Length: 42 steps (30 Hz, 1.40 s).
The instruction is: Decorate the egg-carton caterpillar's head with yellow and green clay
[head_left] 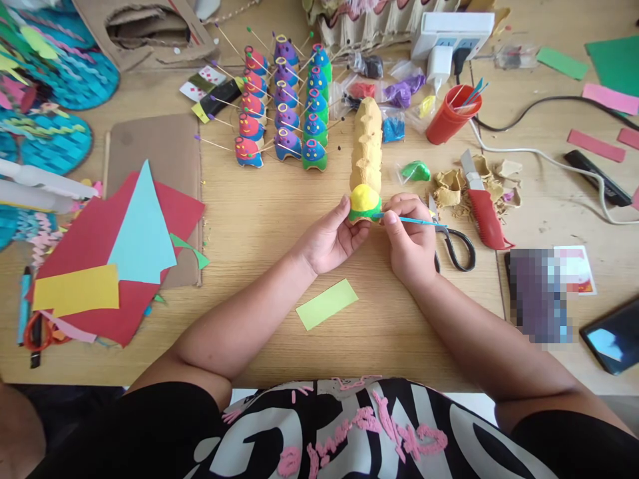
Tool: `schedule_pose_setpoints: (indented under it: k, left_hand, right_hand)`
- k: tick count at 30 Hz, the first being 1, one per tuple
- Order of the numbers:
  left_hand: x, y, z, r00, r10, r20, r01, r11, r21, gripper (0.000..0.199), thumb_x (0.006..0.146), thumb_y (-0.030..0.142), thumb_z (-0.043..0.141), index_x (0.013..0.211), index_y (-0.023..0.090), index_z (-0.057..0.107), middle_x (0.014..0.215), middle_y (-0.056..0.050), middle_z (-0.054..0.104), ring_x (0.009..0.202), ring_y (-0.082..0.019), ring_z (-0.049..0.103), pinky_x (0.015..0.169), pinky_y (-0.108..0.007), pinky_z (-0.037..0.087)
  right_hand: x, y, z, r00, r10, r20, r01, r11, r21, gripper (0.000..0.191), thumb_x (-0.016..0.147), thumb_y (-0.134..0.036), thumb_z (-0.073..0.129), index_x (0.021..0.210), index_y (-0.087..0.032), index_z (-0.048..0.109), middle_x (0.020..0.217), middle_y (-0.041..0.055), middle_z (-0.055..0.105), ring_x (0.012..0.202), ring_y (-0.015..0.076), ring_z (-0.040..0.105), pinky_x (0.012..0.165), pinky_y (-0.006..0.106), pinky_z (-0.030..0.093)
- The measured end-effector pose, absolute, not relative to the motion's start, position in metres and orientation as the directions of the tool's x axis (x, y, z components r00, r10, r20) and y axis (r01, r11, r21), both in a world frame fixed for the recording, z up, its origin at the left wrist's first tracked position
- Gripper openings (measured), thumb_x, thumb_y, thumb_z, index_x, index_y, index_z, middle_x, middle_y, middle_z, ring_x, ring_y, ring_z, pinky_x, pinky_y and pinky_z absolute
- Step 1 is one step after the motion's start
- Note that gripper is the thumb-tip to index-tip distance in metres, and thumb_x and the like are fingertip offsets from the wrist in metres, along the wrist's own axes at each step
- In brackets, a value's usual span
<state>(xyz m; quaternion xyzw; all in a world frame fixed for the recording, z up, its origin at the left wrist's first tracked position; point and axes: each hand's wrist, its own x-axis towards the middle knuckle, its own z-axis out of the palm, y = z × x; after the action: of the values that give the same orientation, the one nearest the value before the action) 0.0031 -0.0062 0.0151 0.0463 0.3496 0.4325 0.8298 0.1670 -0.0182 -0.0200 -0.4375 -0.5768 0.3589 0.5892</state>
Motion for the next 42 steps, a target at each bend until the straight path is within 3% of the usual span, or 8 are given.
schedule_pose_setpoints:
  k: [11, 19, 23, 27, 29, 34, 42]
  left_hand:
    - [0.003, -0.006, 0.016, 0.381, 0.734, -0.562, -0.676, 0.636, 0.372, 0.037, 0.109, 0.05, 0.064, 0.101, 0.015, 0.073, 0.082, 0.0, 0.076, 0.069, -0.005, 0.073, 0.068, -0.013, 0.063]
    - [0.002, -0.006, 0.018, 0.386, 0.724, -0.572, -0.672, 0.645, 0.363, 0.037, 0.11, 0.05, 0.063, 0.105, 0.015, 0.073, 0.082, 0.0, 0.077, 0.068, -0.006, 0.073, 0.069, -0.013, 0.063]
    - [0.002, -0.007, 0.018, 0.39, 0.723, -0.57, -0.672, 0.647, 0.361, 0.039, 0.11, 0.051, 0.062, 0.105, 0.014, 0.073, 0.082, 0.0, 0.076, 0.068, -0.005, 0.073, 0.07, -0.013, 0.063]
    - [0.002, -0.006, 0.017, 0.383, 0.712, -0.589, -0.666, 0.654, 0.357, 0.039, 0.108, 0.052, 0.066, 0.112, 0.015, 0.074, 0.083, 0.0, 0.076, 0.069, -0.006, 0.073, 0.072, -0.014, 0.063]
    - [0.002, -0.006, 0.016, 0.379, 0.711, -0.592, -0.666, 0.654, 0.358, 0.039, 0.107, 0.052, 0.067, 0.115, 0.015, 0.074, 0.084, 0.0, 0.077, 0.07, -0.006, 0.073, 0.073, -0.015, 0.063]
    - [0.002, -0.006, 0.014, 0.367, 0.734, -0.571, -0.678, 0.631, 0.376, 0.033, 0.108, 0.048, 0.068, 0.114, 0.016, 0.075, 0.09, -0.001, 0.079, 0.073, -0.006, 0.073, 0.076, -0.016, 0.063]
    - [0.003, -0.008, 0.01, 0.371, 0.77, -0.52, -0.683, 0.605, 0.409, 0.027, 0.104, 0.044, 0.075, 0.105, 0.017, 0.075, 0.095, 0.0, 0.08, 0.077, -0.005, 0.073, 0.079, -0.017, 0.061]
  right_hand:
    - [0.165, -0.015, -0.024, 0.119, 0.958, 0.263, -0.095, 0.274, -0.957, 0.042, 0.1, -0.065, 0.073, 0.089, -0.027, 0.058, 0.092, 0.0007, 0.056, 0.083, 0.0172, 0.057, 0.083, 0.035, 0.055]
    - [0.164, -0.014, -0.021, 0.109, 0.978, 0.179, -0.27, 0.202, -0.941, 0.041, 0.093, -0.06, 0.084, 0.086, -0.026, 0.062, 0.093, -0.001, 0.06, 0.081, 0.0144, 0.058, 0.086, 0.034, 0.055]
    - [0.162, -0.016, -0.02, 0.161, 0.977, 0.138, -0.299, 0.182, -0.937, 0.038, 0.094, -0.062, 0.082, 0.093, -0.028, 0.065, 0.089, -0.0022, 0.061, 0.079, 0.0141, 0.06, 0.079, 0.031, 0.054]
    - [0.161, -0.017, -0.019, 0.18, 0.974, 0.137, -0.241, 0.179, -0.954, 0.035, 0.104, -0.066, 0.067, 0.108, -0.031, 0.065, 0.073, -0.0053, 0.055, 0.066, 0.0137, 0.054, 0.063, 0.029, 0.045]
    - [0.161, -0.018, -0.017, 0.159, 0.976, 0.148, -0.163, 0.174, -0.971, 0.038, 0.106, -0.068, 0.063, 0.103, -0.029, 0.064, 0.07, -0.0057, 0.055, 0.061, 0.0132, 0.051, 0.058, 0.029, 0.041]
    - [0.163, -0.022, -0.008, 0.07, 0.975, 0.21, 0.106, 0.202, -0.974, 0.052, 0.098, -0.074, 0.071, 0.082, -0.025, 0.062, 0.07, -0.0038, 0.056, 0.062, 0.0126, 0.049, 0.06, 0.031, 0.041]
    - [0.164, -0.024, 0.002, -0.015, 0.984, 0.175, 0.145, 0.176, -0.974, 0.057, 0.095, -0.077, 0.072, 0.079, -0.024, 0.059, 0.069, -0.0039, 0.054, 0.065, 0.0132, 0.047, 0.062, 0.031, 0.043]
